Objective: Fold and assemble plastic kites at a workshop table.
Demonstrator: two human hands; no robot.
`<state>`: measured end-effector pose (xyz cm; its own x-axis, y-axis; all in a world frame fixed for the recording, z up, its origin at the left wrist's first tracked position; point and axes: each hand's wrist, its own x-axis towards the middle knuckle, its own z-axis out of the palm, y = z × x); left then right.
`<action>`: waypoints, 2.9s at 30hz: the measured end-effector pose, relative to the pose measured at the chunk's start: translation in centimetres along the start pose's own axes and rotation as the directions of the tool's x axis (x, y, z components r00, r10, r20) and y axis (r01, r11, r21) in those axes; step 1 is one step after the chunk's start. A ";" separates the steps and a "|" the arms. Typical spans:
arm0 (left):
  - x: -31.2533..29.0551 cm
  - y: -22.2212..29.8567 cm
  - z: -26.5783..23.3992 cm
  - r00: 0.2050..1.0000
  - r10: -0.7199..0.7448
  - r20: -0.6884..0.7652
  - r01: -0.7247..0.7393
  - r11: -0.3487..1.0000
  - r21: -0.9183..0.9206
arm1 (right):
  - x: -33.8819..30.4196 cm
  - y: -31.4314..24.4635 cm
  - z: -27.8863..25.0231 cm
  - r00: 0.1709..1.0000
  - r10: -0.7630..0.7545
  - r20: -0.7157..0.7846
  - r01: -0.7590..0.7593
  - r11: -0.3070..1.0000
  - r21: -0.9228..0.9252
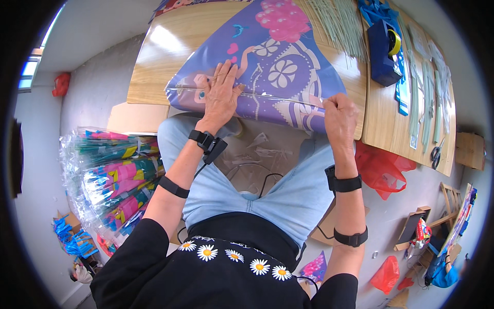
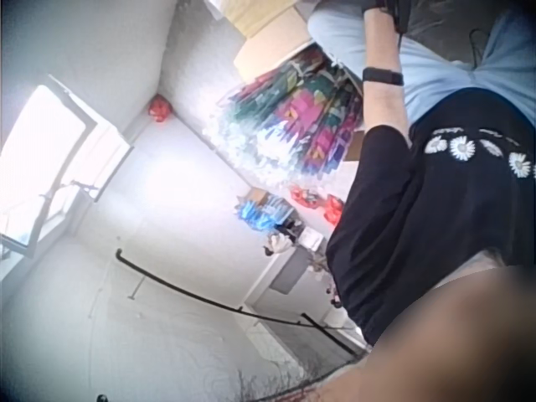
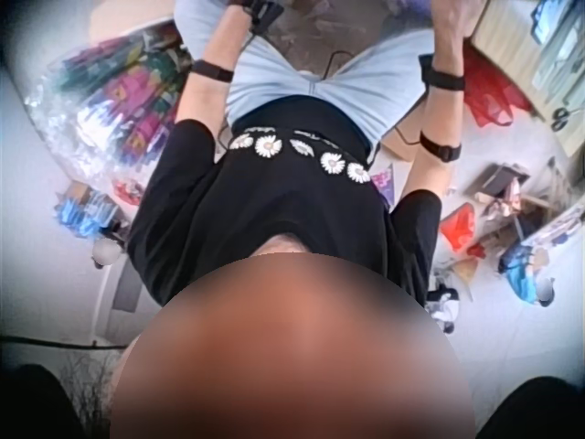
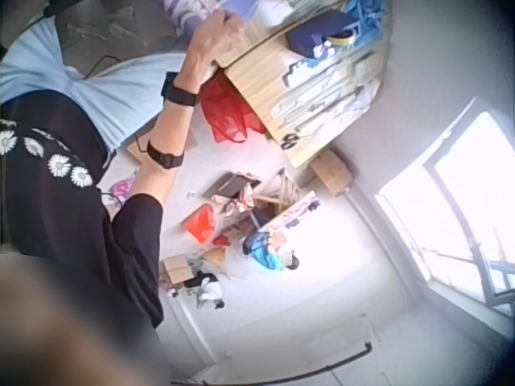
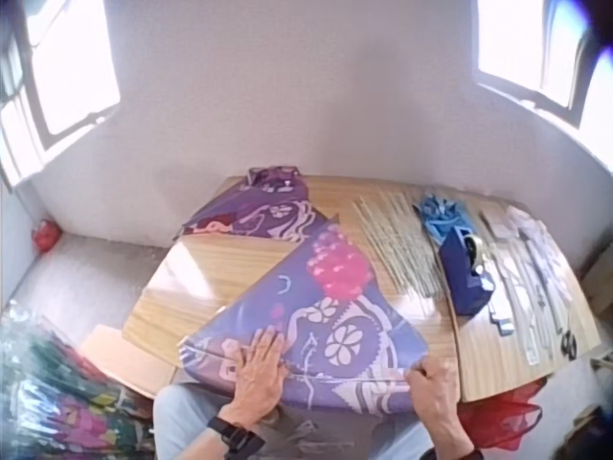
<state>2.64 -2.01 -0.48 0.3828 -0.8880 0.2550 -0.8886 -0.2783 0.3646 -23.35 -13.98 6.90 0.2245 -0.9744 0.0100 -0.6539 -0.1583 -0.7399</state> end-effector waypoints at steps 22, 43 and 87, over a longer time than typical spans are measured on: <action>9.3 9.1 1.3 0.826 0.344 0.447 -0.066 0.847 -0.528 | -0.6 0.4 0.3 0.999 0.036 -0.027 -0.034 0.995 0.092; 10.1 9.2 1.9 0.786 0.332 0.521 -0.039 0.868 -0.494 | -0.8 0.9 0.4 0.999 0.028 -0.016 -0.027 0.996 0.082; 10.1 9.7 1.9 0.787 0.323 0.526 -0.105 0.910 -0.402 | -0.2 2.8 1.6 0.999 0.026 -0.039 -0.028 0.998 -0.061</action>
<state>-2.64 -14.36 3.95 -0.1184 -0.9811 -0.1528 -0.7470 -0.0134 0.6647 -24.06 -13.99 3.78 0.1790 -0.9837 0.0171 -0.7030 -0.1401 -0.6973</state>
